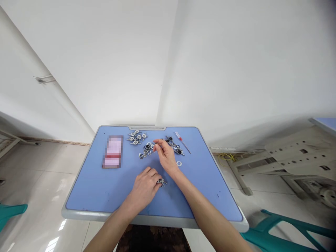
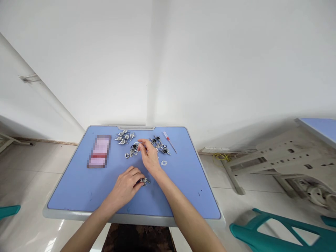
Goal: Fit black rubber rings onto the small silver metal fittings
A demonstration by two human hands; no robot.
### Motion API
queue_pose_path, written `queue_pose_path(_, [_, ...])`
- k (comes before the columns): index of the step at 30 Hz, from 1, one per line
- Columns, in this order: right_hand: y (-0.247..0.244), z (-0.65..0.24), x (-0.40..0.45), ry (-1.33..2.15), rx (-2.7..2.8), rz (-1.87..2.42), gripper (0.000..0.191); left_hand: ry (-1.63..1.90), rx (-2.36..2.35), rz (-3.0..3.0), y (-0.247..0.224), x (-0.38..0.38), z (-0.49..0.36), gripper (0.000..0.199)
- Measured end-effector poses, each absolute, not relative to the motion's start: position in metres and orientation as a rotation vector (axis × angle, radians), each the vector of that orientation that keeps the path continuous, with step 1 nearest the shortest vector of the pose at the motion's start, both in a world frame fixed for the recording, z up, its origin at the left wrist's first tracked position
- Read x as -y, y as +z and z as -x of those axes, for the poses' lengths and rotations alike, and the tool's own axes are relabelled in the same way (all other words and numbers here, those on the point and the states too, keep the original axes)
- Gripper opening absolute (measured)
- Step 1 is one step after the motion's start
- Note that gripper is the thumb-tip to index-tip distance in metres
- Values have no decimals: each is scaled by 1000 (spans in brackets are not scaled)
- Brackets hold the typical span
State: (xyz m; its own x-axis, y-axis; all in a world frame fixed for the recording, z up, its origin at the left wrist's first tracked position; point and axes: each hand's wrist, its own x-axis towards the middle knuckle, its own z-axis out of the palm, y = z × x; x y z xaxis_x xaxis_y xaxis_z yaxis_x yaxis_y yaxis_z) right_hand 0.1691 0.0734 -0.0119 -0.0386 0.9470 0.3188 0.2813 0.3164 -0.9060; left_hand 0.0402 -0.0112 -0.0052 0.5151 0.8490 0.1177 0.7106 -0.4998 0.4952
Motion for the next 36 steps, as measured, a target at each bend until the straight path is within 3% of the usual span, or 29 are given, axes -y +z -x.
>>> queue_pose_path(9, [9, -189, -76, 929, 1442, 1075, 27, 508, -1275, -2383, -6, 13, -39, 6])
queue_pose_path(13, [17, -206, -77, 724, 1586, 1201, 19, 520, -1276, -2386, -6, 13, -39, 8])
queue_pose_path(22, [9, -200, -69, 238, 2398, 1687, 23, 528, -1270, -2374, -5, 13, -39, 8])
queue_pose_path(36, [11, -189, -67, 105, 2541, 1857, 22, 509, -1277, -2373, -4, 14, -40, 8])
